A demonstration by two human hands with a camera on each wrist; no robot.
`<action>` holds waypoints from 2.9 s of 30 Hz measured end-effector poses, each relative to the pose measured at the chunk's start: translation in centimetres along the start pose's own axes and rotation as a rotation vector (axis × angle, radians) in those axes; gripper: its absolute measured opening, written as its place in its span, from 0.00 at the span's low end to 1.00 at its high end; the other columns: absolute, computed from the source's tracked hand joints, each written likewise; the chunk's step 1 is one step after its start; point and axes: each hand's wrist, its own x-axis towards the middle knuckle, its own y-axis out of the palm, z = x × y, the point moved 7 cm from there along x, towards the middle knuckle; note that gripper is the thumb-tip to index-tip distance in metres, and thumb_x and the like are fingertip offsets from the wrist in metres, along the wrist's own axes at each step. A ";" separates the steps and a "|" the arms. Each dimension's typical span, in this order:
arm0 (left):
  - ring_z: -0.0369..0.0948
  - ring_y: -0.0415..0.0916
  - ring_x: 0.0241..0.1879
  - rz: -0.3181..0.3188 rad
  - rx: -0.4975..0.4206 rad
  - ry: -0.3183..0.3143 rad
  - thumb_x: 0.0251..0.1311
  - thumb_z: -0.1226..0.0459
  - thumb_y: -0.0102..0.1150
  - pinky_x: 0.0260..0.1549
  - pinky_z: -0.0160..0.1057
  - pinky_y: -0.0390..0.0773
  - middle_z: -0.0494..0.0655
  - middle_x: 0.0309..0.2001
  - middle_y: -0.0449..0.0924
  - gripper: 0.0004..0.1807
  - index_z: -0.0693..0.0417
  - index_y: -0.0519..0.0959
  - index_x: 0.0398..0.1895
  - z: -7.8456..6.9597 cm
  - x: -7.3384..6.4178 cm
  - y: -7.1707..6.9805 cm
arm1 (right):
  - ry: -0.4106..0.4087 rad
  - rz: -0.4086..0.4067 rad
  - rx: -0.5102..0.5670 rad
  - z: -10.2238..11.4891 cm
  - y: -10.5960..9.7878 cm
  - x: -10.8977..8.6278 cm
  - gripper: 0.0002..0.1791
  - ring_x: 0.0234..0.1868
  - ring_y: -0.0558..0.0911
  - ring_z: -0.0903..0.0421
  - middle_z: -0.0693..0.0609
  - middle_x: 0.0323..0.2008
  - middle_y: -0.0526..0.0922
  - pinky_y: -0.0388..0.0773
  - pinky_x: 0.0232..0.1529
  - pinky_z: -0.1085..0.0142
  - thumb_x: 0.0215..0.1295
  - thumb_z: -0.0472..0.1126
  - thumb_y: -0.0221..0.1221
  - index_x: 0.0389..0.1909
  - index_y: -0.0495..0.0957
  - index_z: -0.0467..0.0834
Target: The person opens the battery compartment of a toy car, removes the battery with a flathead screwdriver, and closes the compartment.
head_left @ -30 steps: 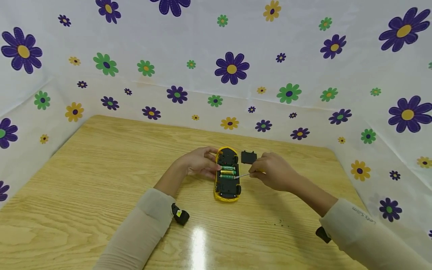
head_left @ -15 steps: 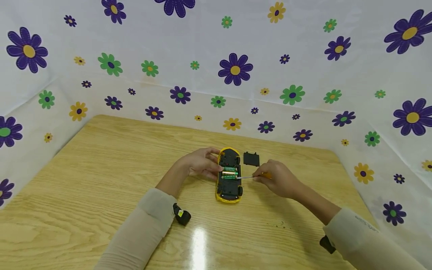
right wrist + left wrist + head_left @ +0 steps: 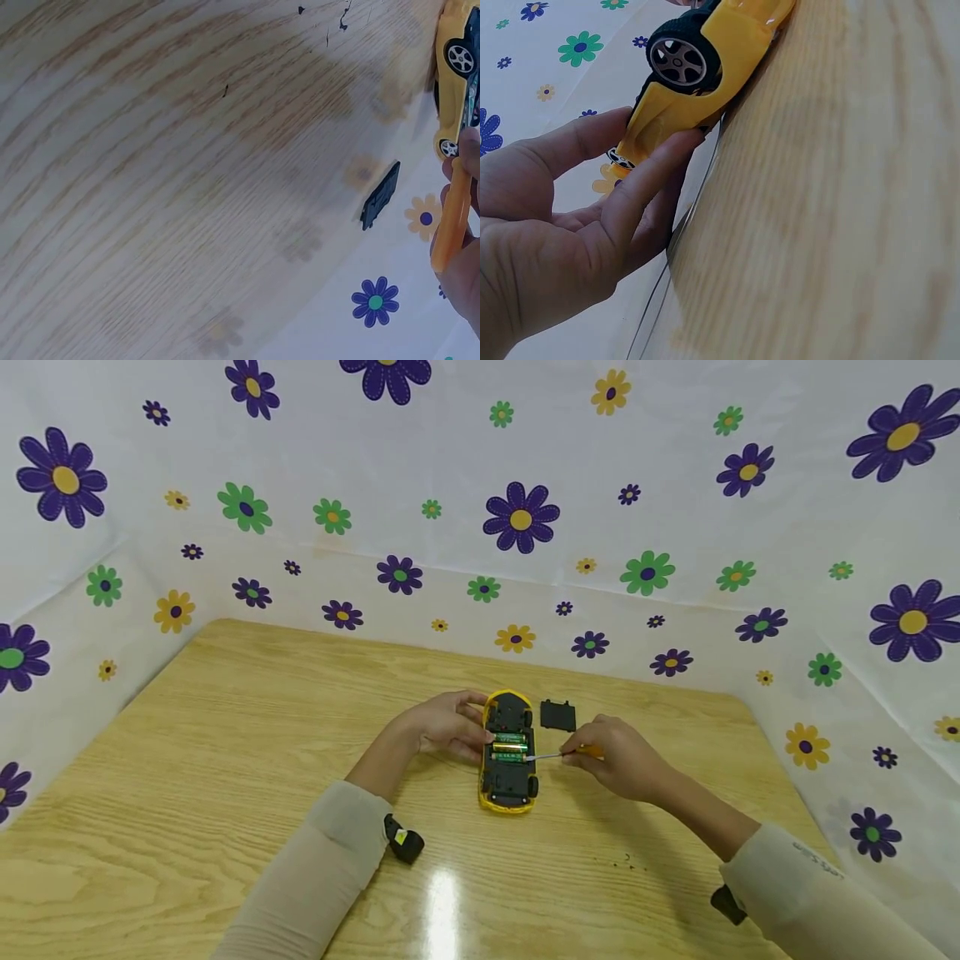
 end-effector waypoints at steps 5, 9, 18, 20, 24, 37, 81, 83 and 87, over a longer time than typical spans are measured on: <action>0.55 0.82 0.46 0.002 0.008 -0.001 0.62 0.79 0.63 0.45 0.52 0.87 0.62 0.65 0.65 0.44 0.53 0.56 0.79 0.0 0.0 0.0 | -0.025 -0.023 -0.044 0.0 -0.5 -0.3 0.07 0.37 0.81 0.57 0.55 0.37 0.89 0.78 0.39 0.57 0.61 0.33 0.71 0.40 0.88 0.42; 0.55 0.81 0.46 0.002 0.016 0.000 0.63 0.79 0.63 0.45 0.51 0.87 0.62 0.66 0.65 0.44 0.52 0.55 0.79 0.0 0.0 0.0 | -0.004 -0.055 -0.100 -0.4 -1.1 -0.3 0.09 0.36 0.79 0.55 0.51 0.39 0.89 0.76 0.36 0.59 0.63 0.33 0.70 0.45 0.87 0.41; 0.53 0.82 0.46 -0.005 -0.005 0.002 0.62 0.79 0.63 0.46 0.53 0.87 0.62 0.62 0.68 0.42 0.52 0.58 0.77 0.3 0.0 -0.2 | 0.093 -0.047 -0.189 -1.6 -1.2 0.0 0.07 0.35 0.79 0.52 0.50 0.37 0.87 0.73 0.33 0.60 0.66 0.34 0.68 0.44 0.87 0.40; 0.53 0.82 0.45 -0.004 -0.002 0.002 0.63 0.78 0.63 0.46 0.52 0.87 0.61 0.62 0.68 0.42 0.52 0.58 0.77 0.3 0.0 -0.2 | 0.126 -0.036 -0.187 -1.9 -1.1 0.0 0.07 0.35 0.80 0.52 0.50 0.36 0.87 0.77 0.34 0.59 0.67 0.33 0.67 0.44 0.86 0.39; 0.53 0.81 0.45 0.001 0.015 0.001 0.63 0.78 0.63 0.45 0.52 0.87 0.61 0.63 0.67 0.42 0.52 0.57 0.78 0.1 0.0 -0.1 | 0.213 0.004 -0.166 -2.7 -1.0 0.2 0.09 0.36 0.83 0.51 0.47 0.38 0.87 0.82 0.35 0.56 0.69 0.34 0.65 0.47 0.85 0.37; 0.53 0.82 0.46 -0.004 0.000 -0.015 0.63 0.78 0.63 0.46 0.52 0.87 0.60 0.65 0.66 0.44 0.51 0.56 0.79 0.1 0.0 -0.2 | 0.430 0.027 0.007 -6.1 -1.1 1.1 0.11 0.35 0.85 0.48 0.46 0.34 0.86 0.84 0.34 0.53 0.72 0.35 0.60 0.48 0.84 0.33; 0.54 0.82 0.47 -0.004 -0.024 -0.032 0.63 0.78 0.62 0.47 0.53 0.86 0.61 0.66 0.65 0.44 0.52 0.55 0.79 0.0 0.1 -0.1 | 0.995 0.125 0.525 -10.8 2.6 0.4 0.16 0.28 0.81 0.56 0.42 0.37 0.79 0.87 0.34 0.65 0.74 0.39 0.62 0.54 0.75 0.31; 0.54 0.82 0.48 -0.005 -0.023 -0.032 0.64 0.78 0.62 0.47 0.53 0.86 0.61 0.66 0.65 0.44 0.52 0.55 0.80 0.0 0.1 -0.1 | 0.996 0.127 0.527 -10.8 2.6 0.3 0.17 0.28 0.80 0.56 0.43 0.36 0.79 0.87 0.34 0.65 0.74 0.39 0.62 0.54 0.75 0.31; 0.54 0.82 0.48 -0.009 -0.020 -0.034 0.64 0.78 0.62 0.47 0.53 0.86 0.61 0.68 0.65 0.44 0.52 0.54 0.80 0.1 0.2 -0.2 | 1.004 0.126 0.533 -10.7 2.6 0.3 0.17 0.28 0.81 0.56 0.42 0.37 0.79 0.87 0.34 0.65 0.74 0.40 0.62 0.54 0.75 0.32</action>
